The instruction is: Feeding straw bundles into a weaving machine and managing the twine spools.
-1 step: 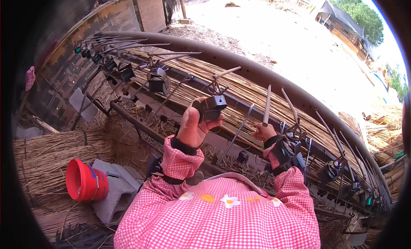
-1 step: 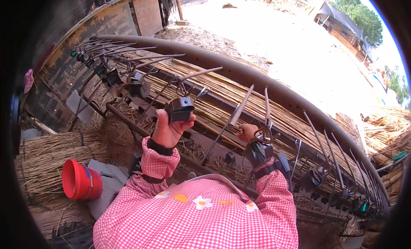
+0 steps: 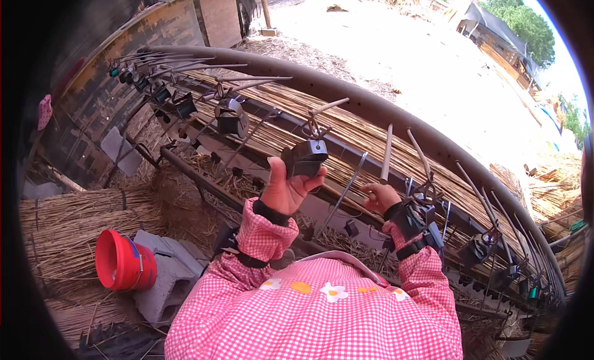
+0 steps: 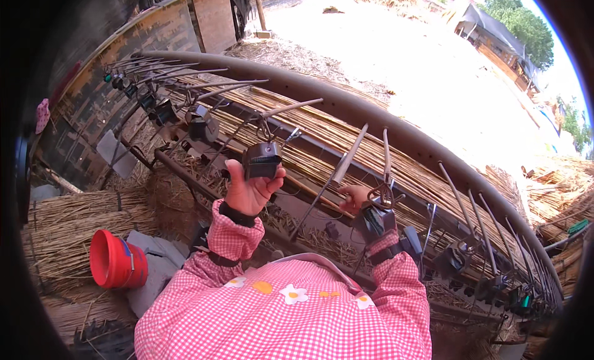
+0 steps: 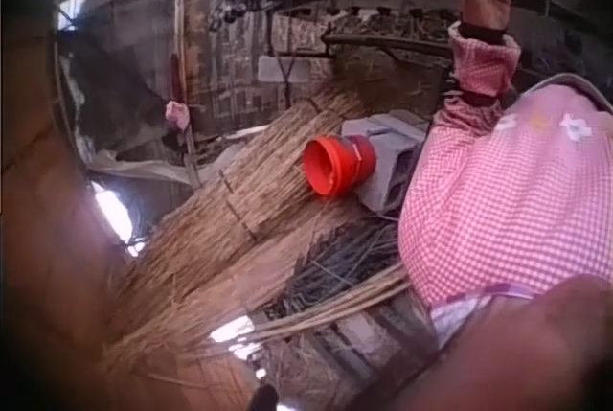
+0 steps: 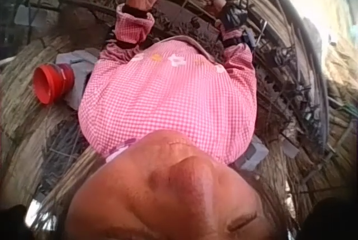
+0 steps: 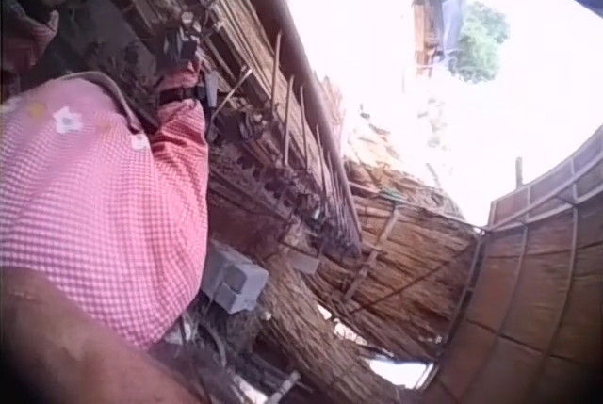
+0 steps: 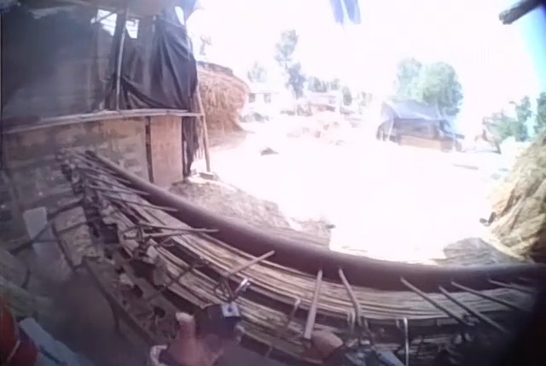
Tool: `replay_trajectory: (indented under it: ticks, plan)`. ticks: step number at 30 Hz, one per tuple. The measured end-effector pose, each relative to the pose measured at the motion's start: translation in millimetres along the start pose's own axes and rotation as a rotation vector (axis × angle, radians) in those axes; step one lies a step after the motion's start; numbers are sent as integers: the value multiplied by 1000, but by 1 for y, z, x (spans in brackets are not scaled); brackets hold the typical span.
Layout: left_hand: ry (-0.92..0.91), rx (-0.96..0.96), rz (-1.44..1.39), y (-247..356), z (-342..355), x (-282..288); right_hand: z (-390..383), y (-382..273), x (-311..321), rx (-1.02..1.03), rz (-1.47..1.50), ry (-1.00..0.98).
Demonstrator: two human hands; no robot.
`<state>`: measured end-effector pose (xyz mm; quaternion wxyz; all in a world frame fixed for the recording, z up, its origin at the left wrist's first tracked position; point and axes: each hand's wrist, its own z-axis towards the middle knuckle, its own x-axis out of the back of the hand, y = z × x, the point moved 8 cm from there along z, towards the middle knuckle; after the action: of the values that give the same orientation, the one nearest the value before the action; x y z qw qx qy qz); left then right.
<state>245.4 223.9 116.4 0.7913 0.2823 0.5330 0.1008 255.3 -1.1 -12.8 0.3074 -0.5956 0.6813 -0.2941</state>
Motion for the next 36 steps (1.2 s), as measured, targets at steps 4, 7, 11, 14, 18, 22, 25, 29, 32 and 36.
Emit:
replay_trajectory:
  ticks: [4, 7, 11, 14, 18, 22, 25, 29, 32, 36]
  plan:
    - [-166, 254, -342, -74, -4, -42, -58, 6, -15, 307, -96, -427]
    - [-352, 188, 37, -94, -8, -106, -100, 3, -14, 672, -192, -457]
    - [-338, 100, 261, -118, -9, -159, -133, 36, -5, 382, 193, -549]
    - [-295, 183, -15, -134, -7, -194, -137, 50, 32, 393, 387, -255]
    - [-184, 520, 220, -152, -10, -221, -119, 76, 48, 237, 711, -586]
    - [-420, 62, 1028, -122, -39, -184, -190, 15, 15, 211, 878, -1007]
    - [-195, -295, 1354, -72, -79, -174, -177, 13, -6, 217, 788, -848]
    - [295, -476, 982, -9, -116, -121, -208, -23, -29, 292, 874, -1342]
    - [478, -300, 1034, -16, -123, -81, -212, -34, -36, 341, 760, -1355]
    - [447, -320, 1470, -77, -100, -77, -312, -10, -111, 271, 238, -1992]
